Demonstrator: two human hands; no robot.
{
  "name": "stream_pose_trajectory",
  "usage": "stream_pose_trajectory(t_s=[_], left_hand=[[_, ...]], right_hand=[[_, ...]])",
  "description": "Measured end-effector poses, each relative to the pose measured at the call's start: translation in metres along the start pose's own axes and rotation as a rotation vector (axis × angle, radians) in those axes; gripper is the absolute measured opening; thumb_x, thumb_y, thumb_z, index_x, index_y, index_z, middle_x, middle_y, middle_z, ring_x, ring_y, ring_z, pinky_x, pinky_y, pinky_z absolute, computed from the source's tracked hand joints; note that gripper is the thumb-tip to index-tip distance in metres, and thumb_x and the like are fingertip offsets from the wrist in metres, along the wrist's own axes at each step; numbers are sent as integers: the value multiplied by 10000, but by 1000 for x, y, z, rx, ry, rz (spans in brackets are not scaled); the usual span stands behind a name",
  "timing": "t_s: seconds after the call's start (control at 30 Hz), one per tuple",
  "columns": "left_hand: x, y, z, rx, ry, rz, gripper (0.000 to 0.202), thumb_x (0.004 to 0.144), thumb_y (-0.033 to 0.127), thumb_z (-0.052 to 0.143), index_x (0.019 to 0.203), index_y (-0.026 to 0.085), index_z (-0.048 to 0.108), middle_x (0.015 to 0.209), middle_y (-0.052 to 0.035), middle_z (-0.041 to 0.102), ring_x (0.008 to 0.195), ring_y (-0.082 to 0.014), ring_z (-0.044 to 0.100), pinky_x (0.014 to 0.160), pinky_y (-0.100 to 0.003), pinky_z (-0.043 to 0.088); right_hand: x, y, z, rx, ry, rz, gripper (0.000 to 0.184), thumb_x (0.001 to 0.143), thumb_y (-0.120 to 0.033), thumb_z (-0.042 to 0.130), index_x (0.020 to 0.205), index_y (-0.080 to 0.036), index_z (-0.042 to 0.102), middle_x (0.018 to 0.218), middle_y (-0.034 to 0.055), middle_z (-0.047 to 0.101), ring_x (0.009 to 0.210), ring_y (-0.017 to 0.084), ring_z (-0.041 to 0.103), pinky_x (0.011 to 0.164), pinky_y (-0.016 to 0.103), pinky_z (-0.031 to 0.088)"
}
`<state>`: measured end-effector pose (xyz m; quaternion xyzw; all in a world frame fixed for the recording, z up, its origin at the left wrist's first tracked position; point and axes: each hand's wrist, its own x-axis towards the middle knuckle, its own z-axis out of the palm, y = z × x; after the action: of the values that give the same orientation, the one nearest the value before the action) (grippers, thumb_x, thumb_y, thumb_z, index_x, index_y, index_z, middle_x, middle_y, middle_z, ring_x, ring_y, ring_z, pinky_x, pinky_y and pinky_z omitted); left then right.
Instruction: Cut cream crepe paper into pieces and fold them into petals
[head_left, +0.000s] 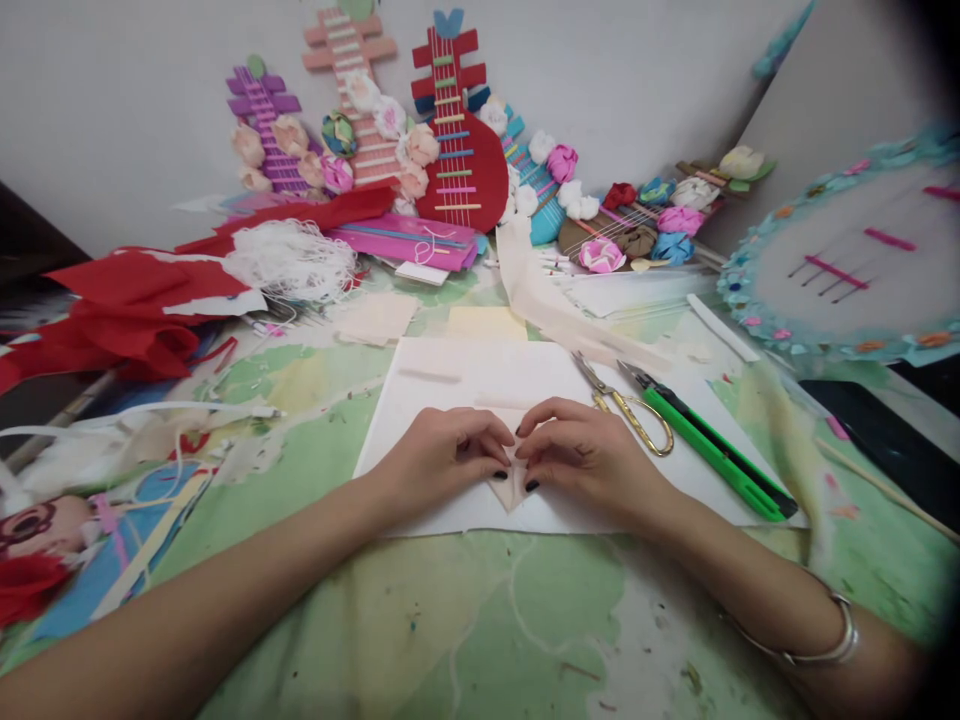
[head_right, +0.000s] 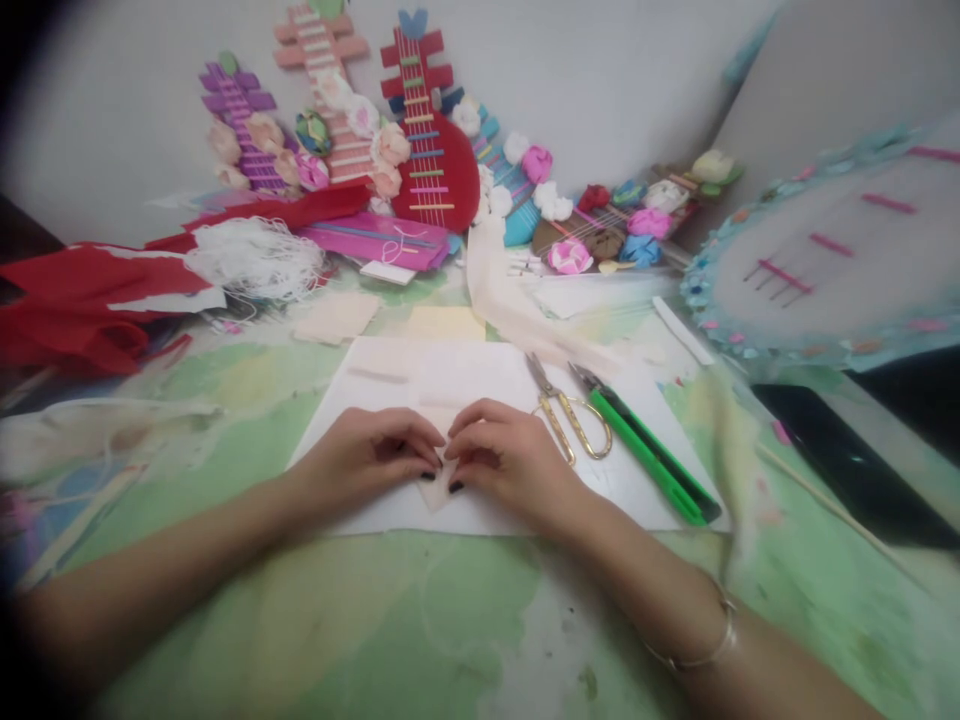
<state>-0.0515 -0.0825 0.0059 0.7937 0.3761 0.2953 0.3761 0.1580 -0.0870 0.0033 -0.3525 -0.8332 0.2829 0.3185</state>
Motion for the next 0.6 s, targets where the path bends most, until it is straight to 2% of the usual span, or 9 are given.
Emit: stream_pose_trajectory(t_s=[0.1, 0.3, 0.43, 0.53, 0.6], left_hand=[[-2, -2, 1, -40, 28, -7, 146, 743, 93, 638, 863, 175, 655, 748, 12, 720, 686, -117, 666, 653, -209, 490], [-2, -2, -2, -123, 63, -68, 106, 747, 103, 631, 827, 166, 661, 766, -1, 709, 710, -120, 650, 654, -209, 490], [-1, 0, -7, -109, -45, -89, 130, 778, 93, 563, 826, 168, 658, 776, 0, 688, 703, -114, 625, 634, -208, 478], [-1, 1, -8, -28, -149, -27, 188, 790, 84, 520, 854, 189, 662, 798, 6, 665, 741, -118, 613, 680, -224, 472], [-1, 1, -8, 3, -159, 6, 202, 797, 84, 506, 862, 196, 661, 813, 8, 659, 767, -120, 607, 710, -232, 464]], right_hand=[[-1, 2, -3, -42, 4, -14, 101, 748, -111, 678, 770, -201, 717, 1023, 37, 615, 688, 92, 598, 644, 234, 449], [-1, 1, -11, 47, -21, -12, 123, 799, -87, 595, 766, -181, 667, 933, 34, 606, 816, 130, 592, 725, 254, 445], [-1, -1, -13, 54, -128, 23, 221, 789, 1, 496, 830, -179, 617, 830, 15, 637, 775, 129, 578, 725, 258, 437], [-1, -2, -11, -39, -188, -50, 253, 787, 10, 463, 817, -185, 621, 799, 12, 650, 792, 143, 558, 738, 278, 416], [0, -3, -9, -82, -198, -86, 249, 806, -6, 456, 806, -184, 629, 784, 14, 654, 795, 148, 548, 743, 286, 406]])
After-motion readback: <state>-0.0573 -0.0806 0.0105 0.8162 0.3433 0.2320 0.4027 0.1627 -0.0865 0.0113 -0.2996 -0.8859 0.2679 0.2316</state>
